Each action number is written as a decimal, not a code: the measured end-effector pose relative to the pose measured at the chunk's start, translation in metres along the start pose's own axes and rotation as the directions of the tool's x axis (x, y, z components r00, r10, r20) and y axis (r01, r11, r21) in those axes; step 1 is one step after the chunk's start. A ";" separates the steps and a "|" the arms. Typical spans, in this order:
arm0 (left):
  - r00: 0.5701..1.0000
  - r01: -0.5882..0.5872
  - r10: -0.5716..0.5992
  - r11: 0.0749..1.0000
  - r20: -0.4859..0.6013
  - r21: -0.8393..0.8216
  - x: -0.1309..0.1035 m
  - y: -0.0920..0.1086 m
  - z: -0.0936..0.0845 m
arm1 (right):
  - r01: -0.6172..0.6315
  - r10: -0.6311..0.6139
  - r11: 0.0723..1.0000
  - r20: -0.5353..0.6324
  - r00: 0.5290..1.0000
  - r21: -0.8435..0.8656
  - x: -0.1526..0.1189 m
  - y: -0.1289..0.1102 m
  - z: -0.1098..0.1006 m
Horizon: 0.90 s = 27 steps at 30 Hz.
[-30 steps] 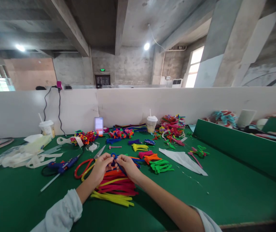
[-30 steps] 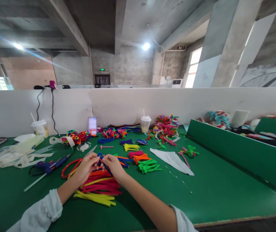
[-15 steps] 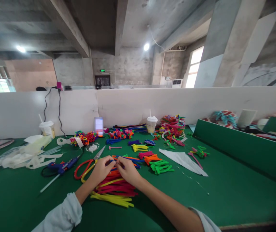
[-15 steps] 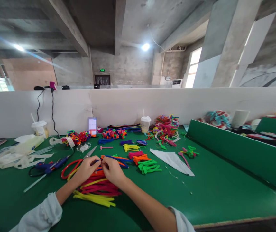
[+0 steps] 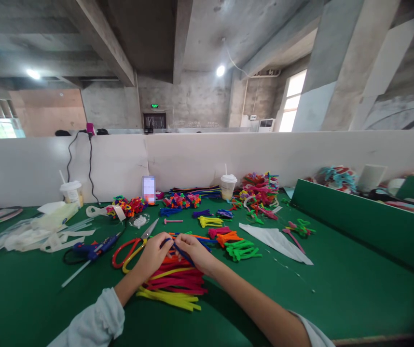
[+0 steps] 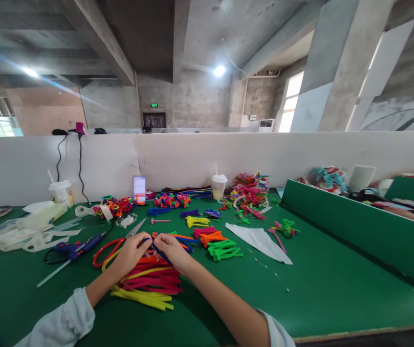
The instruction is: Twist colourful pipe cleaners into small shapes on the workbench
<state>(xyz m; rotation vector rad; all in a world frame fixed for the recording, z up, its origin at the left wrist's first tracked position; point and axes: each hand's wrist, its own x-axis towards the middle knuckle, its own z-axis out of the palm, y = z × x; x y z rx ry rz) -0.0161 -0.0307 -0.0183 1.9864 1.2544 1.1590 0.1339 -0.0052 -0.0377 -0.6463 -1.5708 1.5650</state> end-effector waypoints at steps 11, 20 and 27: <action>0.994 0.103 -0.096 0.984 0.052 -0.145 0.002 -0.006 0.004 | 0.246 -0.422 0.667 -0.085 0.903 -0.703 -0.004 0.002 0.006; 0.973 -0.207 0.226 0.941 -0.042 0.269 -0.002 -0.006 0.002 | -0.126 0.120 0.984 0.057 0.991 0.124 -0.003 -0.005 0.002; 0.933 -0.343 0.357 0.843 0.046 0.414 -0.003 -0.013 0.003 | -0.219 0.216 0.937 0.040 0.975 0.271 -0.005 -0.007 0.001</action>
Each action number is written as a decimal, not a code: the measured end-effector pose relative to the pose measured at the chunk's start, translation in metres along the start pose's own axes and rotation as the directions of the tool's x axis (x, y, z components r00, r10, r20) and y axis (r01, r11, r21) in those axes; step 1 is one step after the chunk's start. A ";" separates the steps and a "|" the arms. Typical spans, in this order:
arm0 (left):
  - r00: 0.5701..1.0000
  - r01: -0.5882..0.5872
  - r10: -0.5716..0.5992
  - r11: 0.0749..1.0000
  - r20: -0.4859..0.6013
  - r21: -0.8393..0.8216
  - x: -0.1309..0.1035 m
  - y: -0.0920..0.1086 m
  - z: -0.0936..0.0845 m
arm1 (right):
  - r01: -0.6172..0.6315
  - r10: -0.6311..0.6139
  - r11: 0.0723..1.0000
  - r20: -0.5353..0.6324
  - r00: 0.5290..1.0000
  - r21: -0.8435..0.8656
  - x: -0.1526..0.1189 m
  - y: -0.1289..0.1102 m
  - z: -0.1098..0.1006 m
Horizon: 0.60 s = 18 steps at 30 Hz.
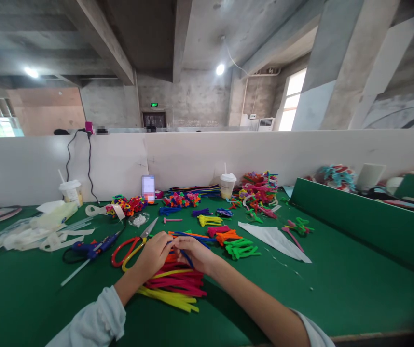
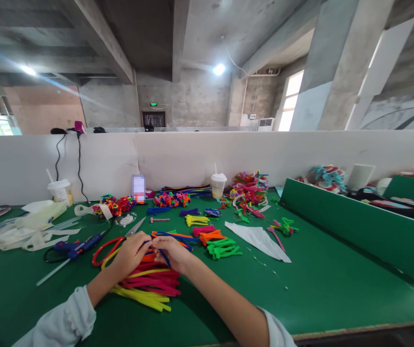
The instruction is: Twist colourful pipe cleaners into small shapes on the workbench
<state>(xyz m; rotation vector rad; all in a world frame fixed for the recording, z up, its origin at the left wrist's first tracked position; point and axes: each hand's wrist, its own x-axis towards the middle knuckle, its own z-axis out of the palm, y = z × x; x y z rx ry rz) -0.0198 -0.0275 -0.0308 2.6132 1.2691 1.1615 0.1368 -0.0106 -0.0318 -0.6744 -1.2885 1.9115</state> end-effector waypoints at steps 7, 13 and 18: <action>0.974 0.219 -0.224 0.967 -0.019 -0.133 0.004 0.008 0.003 | 0.406 -0.591 0.592 -0.032 0.806 -0.696 -0.002 0.003 0.005; 0.980 0.186 -0.193 0.974 -0.044 -0.128 0.003 0.006 0.003 | 0.313 -0.413 0.766 -0.057 0.909 -0.561 0.003 0.004 0.000; 0.996 0.043 -0.047 0.998 -0.077 -0.053 0.001 0.006 0.004 | 0.017 -0.013 0.994 0.043 0.999 -0.105 0.004 0.002 -0.006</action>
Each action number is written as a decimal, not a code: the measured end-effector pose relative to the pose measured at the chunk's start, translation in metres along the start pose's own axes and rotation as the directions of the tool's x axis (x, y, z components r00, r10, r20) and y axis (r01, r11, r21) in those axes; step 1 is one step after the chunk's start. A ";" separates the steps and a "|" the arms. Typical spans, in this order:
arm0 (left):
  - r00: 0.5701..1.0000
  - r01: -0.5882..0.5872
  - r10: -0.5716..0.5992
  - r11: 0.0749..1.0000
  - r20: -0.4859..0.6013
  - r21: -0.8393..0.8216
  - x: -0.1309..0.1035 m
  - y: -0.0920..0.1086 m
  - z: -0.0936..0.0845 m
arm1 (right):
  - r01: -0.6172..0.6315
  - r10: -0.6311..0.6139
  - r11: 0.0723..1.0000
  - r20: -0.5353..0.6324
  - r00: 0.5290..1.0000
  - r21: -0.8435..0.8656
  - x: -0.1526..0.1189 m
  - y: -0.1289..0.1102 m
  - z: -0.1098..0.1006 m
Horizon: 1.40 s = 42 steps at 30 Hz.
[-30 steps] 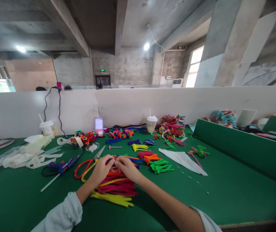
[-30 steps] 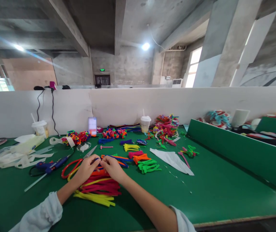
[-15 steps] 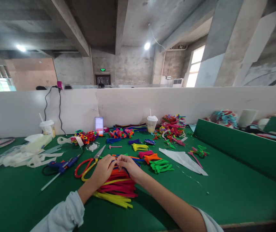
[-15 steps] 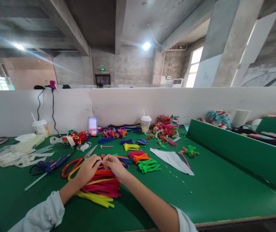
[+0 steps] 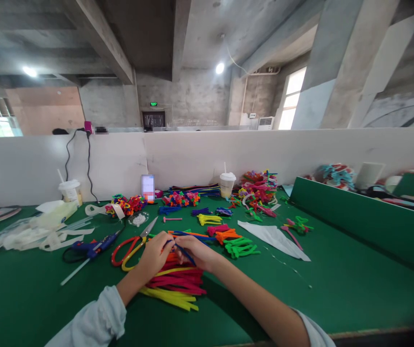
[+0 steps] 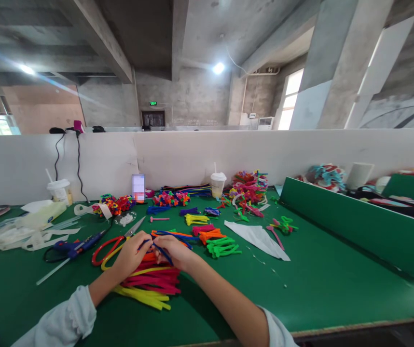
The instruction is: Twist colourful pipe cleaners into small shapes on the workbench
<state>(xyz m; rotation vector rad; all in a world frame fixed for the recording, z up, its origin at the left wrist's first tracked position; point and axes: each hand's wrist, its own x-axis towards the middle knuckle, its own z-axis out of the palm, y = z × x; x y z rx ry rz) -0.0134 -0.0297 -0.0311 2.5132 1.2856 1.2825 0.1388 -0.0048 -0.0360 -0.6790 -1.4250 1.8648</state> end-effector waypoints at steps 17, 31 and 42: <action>0.986 0.158 -0.152 0.983 0.061 -0.093 0.003 0.003 -0.002 | 0.258 -0.305 0.902 -0.090 0.948 -0.346 0.000 0.002 0.007; 0.921 0.359 -0.377 0.729 0.096 -0.582 0.008 0.003 -0.001 | 0.356 -0.495 0.744 -0.108 0.862 -0.566 -0.002 -0.005 0.011; 0.920 0.346 -0.387 0.741 0.056 -0.575 0.006 0.007 0.000 | 0.319 -0.463 0.798 -0.181 0.868 -0.511 0.005 -0.004 0.004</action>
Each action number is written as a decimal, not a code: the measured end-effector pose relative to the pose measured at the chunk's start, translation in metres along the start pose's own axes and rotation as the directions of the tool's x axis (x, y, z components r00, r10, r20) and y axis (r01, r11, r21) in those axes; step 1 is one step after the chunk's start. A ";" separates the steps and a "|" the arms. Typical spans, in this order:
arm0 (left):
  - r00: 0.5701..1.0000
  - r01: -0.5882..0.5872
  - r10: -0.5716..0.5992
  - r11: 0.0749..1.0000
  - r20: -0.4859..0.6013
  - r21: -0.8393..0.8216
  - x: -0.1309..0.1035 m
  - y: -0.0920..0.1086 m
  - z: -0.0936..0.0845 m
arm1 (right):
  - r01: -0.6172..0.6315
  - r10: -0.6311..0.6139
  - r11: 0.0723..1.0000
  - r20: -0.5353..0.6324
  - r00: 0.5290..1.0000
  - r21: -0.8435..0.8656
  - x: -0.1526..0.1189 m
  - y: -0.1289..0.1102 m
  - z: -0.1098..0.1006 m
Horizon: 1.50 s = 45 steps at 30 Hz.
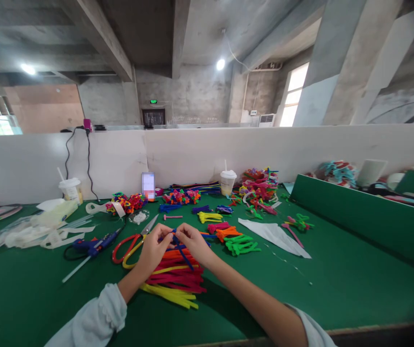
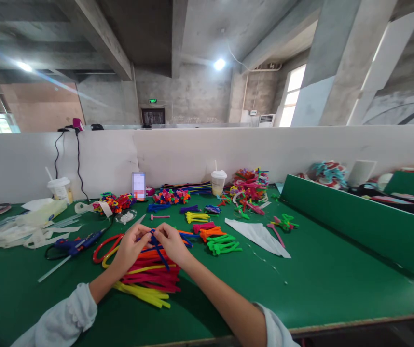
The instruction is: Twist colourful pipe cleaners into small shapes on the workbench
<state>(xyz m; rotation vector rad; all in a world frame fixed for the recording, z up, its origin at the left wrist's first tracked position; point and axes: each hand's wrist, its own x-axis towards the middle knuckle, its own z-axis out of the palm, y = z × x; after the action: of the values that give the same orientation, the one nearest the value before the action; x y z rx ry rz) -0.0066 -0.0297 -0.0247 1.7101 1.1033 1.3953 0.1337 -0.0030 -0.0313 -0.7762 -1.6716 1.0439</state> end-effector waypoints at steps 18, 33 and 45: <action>0.986 -0.022 -0.006 0.985 0.165 0.170 0.000 0.010 -0.009 | -0.005 0.004 0.999 0.006 1.000 0.036 0.001 0.005 0.001; 0.989 -0.108 0.095 0.988 0.117 0.108 0.001 -0.004 0.001 | 0.031 -0.030 0.999 0.128 0.991 -0.008 0.000 -0.001 -0.002; 0.993 -0.114 0.110 0.982 0.038 0.153 0.004 0.002 -0.002 | -0.013 0.015 1.000 0.115 0.993 -0.015 0.001 0.002 0.000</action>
<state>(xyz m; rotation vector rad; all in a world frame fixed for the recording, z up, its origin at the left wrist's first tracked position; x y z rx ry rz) -0.0074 -0.0269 -0.0209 1.9242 1.1403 1.3780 0.1336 -0.0014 -0.0330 -0.7503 -1.7748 1.1059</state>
